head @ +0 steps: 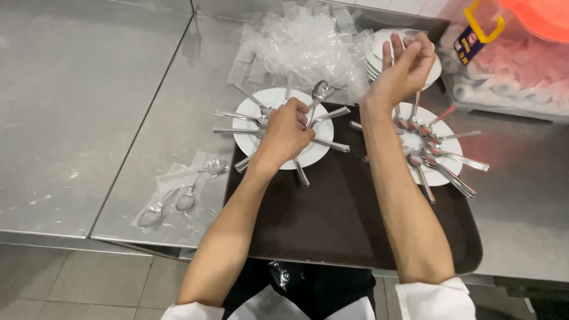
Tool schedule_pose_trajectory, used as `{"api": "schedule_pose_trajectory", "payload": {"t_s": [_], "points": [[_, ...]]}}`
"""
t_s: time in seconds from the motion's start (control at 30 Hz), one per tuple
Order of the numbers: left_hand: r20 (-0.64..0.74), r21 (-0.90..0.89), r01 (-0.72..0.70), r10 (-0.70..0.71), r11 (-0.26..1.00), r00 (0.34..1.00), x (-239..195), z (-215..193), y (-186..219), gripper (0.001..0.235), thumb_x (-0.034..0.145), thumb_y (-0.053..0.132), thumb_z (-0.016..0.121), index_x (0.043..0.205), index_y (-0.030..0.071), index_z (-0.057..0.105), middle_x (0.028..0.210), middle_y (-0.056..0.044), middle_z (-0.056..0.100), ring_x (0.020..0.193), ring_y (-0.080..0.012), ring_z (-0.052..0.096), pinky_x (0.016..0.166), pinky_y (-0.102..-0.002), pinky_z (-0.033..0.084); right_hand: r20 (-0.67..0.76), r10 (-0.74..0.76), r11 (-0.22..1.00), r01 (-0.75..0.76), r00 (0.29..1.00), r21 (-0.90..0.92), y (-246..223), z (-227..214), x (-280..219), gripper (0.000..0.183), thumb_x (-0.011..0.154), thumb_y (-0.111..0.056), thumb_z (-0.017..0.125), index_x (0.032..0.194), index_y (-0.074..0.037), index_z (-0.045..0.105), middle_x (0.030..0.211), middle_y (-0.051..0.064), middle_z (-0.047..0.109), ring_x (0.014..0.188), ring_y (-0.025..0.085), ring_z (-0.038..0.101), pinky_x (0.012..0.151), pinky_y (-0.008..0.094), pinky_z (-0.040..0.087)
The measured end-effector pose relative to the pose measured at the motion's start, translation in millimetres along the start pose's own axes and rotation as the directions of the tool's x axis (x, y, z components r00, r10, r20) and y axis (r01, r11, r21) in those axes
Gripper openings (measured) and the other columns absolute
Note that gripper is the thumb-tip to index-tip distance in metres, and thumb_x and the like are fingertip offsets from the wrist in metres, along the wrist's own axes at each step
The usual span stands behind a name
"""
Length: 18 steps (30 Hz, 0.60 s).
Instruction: The person arranges multiple spoons on two white plates in a radial pattern, with the handles pointing outward. They then pick up a spoon, place it into a small plastic bag, and continue adjusting the arrangement of the spoons on the plates.
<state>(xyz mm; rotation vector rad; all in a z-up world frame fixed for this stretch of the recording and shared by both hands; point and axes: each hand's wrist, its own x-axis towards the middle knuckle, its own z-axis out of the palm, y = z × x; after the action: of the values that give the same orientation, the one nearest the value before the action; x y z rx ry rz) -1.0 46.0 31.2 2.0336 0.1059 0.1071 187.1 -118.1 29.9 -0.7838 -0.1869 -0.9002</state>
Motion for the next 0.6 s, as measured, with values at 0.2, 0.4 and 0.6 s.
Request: {"api": "schedule_pose_trajectory", "payload": {"t_s": [0.2,0.4,0.6], "points": [[-0.144,0.050,0.063,-0.055,0.997,0.988,11.1,-4.4,-16.4,0.032,0.085,0.016,0.071,0.115,0.009,0.063,0.088,-0.001,0.067,0.096,-0.0213,0.064,0.084,-0.037,0.052,-0.175,0.187,0.982,-0.186,0.967,0.019,76.0,21.5,3.7,0.024,0.100,-0.015,0.056,0.117,0.001,0.063,0.109,0.022,0.067,0.094,0.037,0.079,0.083,0.045,0.070],[-0.284,0.128,-0.090,0.124,0.988,0.951,2.4,-3.3,-22.2,0.033,0.078,-0.006,0.047,0.107,0.002,0.060,0.071,-0.012,0.065,0.081,-0.0387,0.065,0.071,-0.049,0.050,-0.224,0.311,0.946,-0.324,0.924,-0.022,145.4,43.1,1.9,0.024,0.101,-0.015,0.051,0.113,0.001,0.064,0.101,0.018,0.068,0.100,0.040,0.078,0.091,0.046,0.065],[-0.130,0.038,0.116,-0.111,0.992,0.985,-3.4,-11.9,-2.4,0.038,0.090,-0.001,0.048,0.127,0.004,0.056,0.089,-0.007,0.066,0.091,-0.0261,0.066,0.078,-0.040,0.052,-0.185,0.342,0.794,-0.389,0.921,-0.467,184.6,46.1,2.6,0.030,0.090,-0.001,0.059,0.116,-0.008,0.073,0.119,0.005,0.075,0.104,0.018,0.074,0.087,0.031,0.065]]}}
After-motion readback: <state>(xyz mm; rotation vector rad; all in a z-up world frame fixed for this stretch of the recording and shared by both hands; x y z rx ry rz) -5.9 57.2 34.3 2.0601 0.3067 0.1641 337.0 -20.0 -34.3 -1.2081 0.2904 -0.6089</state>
